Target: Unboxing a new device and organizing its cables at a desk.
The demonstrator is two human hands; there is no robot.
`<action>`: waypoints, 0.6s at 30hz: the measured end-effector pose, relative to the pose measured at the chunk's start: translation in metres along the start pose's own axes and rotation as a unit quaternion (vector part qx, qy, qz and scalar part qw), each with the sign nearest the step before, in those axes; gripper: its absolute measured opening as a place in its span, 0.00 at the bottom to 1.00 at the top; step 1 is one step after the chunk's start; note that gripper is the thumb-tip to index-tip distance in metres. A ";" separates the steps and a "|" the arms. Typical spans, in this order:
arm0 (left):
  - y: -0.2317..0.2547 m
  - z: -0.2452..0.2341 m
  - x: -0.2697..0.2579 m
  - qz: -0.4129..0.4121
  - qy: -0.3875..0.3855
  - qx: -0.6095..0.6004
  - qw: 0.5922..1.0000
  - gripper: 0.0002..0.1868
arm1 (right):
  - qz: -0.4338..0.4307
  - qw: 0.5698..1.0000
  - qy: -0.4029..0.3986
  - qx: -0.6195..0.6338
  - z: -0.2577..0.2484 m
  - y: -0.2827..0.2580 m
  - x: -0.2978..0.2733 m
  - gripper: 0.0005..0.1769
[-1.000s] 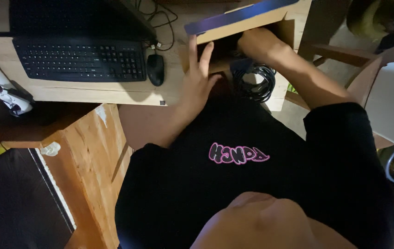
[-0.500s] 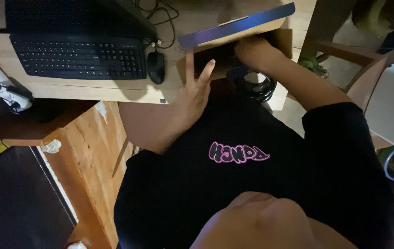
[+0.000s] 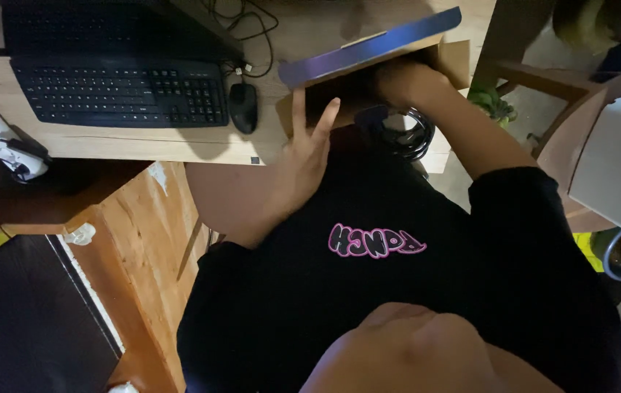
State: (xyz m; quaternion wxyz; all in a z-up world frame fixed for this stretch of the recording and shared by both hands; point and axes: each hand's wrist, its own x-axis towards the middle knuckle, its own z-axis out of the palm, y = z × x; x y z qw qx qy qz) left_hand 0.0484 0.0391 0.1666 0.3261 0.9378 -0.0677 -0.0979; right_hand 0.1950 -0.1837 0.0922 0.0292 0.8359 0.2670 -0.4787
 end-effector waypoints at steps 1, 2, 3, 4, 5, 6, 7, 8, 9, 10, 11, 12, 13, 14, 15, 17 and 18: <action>0.006 -0.011 0.001 0.009 -0.010 0.000 1.000 0.38 | 0.023 0.999 -0.025 0.022 -0.008 -0.003 -0.009 0.20; 0.006 -0.011 0.001 0.008 -0.009 0.000 1.000 0.38 | 0.023 0.999 -0.024 0.021 -0.019 -0.011 -0.025 0.20; 0.007 -0.012 0.000 0.014 -0.003 0.000 1.000 0.37 | 0.013 0.998 0.002 0.056 -0.028 -0.018 -0.042 0.21; 0.007 -0.012 -0.001 0.019 0.004 0.000 1.000 0.36 | 0.003 0.995 0.028 0.091 -0.038 -0.026 -0.058 0.21; 0.009 -0.014 0.000 0.020 0.002 0.000 1.000 0.36 | 0.004 0.995 0.028 0.093 -0.029 -0.019 -0.068 0.21; 0.010 -0.017 0.000 0.022 0.012 -0.009 1.000 0.34 | -0.069 0.981 0.160 0.088 -0.020 -0.012 -0.079 0.20; 0.012 -0.019 0.001 0.025 0.022 -0.017 0.999 0.32 | -0.138 0.944 0.289 0.082 -0.010 -0.005 -0.090 0.21; 0.013 -0.018 0.001 0.026 0.019 -0.017 0.999 0.32 | -0.137 0.944 0.289 0.084 -0.007 0.001 -0.104 0.21; 0.013 -0.017 0.001 0.052 0.060 -0.016 0.997 0.29 | -0.195 0.916 0.334 0.105 -0.004 0.007 -0.118 0.21; 0.014 -0.015 0.002 0.078 0.101 -0.015 0.992 0.25 | -0.252 0.883 0.376 0.125 0.000 0.013 -0.132 0.21; 0.018 -0.018 0.003 0.080 0.096 -0.016 0.992 0.25 | -0.248 0.883 0.377 0.128 0.003 0.019 -0.144 0.21; 0.022 -0.021 0.005 0.089 0.114 -0.026 0.989 0.21 | -0.180 0.909 0.317 0.202 0.006 0.024 -0.155 0.18; 0.027 -0.023 0.006 0.099 0.133 -0.037 0.985 0.16 | -0.111 0.921 0.253 0.274 0.009 0.030 -0.167 0.16; 0.026 -0.019 0.009 0.103 0.129 -0.038 0.986 0.16 | -0.107 0.920 0.254 0.277 0.026 0.035 -0.158 0.16; 0.025 -0.014 0.011 0.147 0.106 -0.050 0.982 0.14 | -0.012 0.928 0.175 0.330 0.042 0.040 -0.148 0.18; 0.023 0.002 0.013 0.194 0.080 -0.061 0.976 0.11 | 0.086 0.916 0.095 0.381 0.110 0.051 -0.112 0.19; 0.022 0.013 0.012 0.201 0.067 -0.089 0.973 0.11 | 0.145 0.918 0.146 0.339 0.155 0.059 -0.087 0.21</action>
